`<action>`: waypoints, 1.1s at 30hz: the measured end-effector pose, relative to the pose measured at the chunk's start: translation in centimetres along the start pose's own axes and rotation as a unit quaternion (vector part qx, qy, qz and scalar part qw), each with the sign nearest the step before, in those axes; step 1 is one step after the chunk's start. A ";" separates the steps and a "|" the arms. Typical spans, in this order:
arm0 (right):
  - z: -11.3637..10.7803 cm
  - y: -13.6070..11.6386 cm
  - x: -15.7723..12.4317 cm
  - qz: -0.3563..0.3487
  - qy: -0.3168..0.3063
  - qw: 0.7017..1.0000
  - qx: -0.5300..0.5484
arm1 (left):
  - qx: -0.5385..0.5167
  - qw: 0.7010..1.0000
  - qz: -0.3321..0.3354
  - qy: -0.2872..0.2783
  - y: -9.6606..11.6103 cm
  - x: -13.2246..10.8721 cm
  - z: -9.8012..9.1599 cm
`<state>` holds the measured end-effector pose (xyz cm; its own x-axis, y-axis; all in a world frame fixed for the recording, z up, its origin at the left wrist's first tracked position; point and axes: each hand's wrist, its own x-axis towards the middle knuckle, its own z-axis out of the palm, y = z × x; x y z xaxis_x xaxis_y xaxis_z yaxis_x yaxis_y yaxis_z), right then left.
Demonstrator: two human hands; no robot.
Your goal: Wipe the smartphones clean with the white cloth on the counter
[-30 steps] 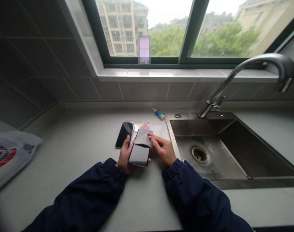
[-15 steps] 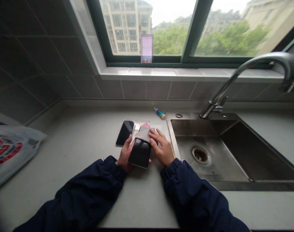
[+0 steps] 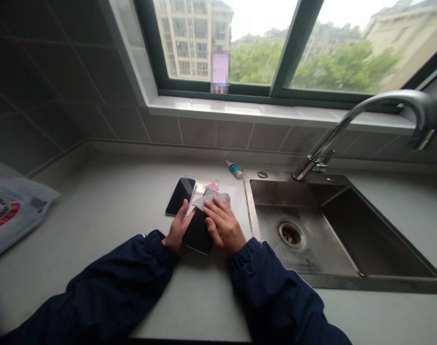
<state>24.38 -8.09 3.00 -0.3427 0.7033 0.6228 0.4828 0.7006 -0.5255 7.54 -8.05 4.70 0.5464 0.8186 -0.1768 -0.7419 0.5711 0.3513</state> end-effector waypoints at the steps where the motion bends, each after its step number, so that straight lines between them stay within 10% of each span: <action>1: 0.0 0.0 0.0 -0.007 -0.014 1.000 0.001 | -0.004 1.000 0.001 0.000 0.0 0.1 0.0; 33: -0.8 -1.4 0.7 -0.073 -0.133 0.985 0.088 | 0.052 0.998 -0.005 0.032 -0.4 0.1 0.2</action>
<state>24.08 -8.66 4.67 -0.6080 0.5842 0.5376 0.2741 0.7900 -0.5485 7.95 -8.23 4.68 0.5254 0.8167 -0.2385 -0.6904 0.5731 0.4415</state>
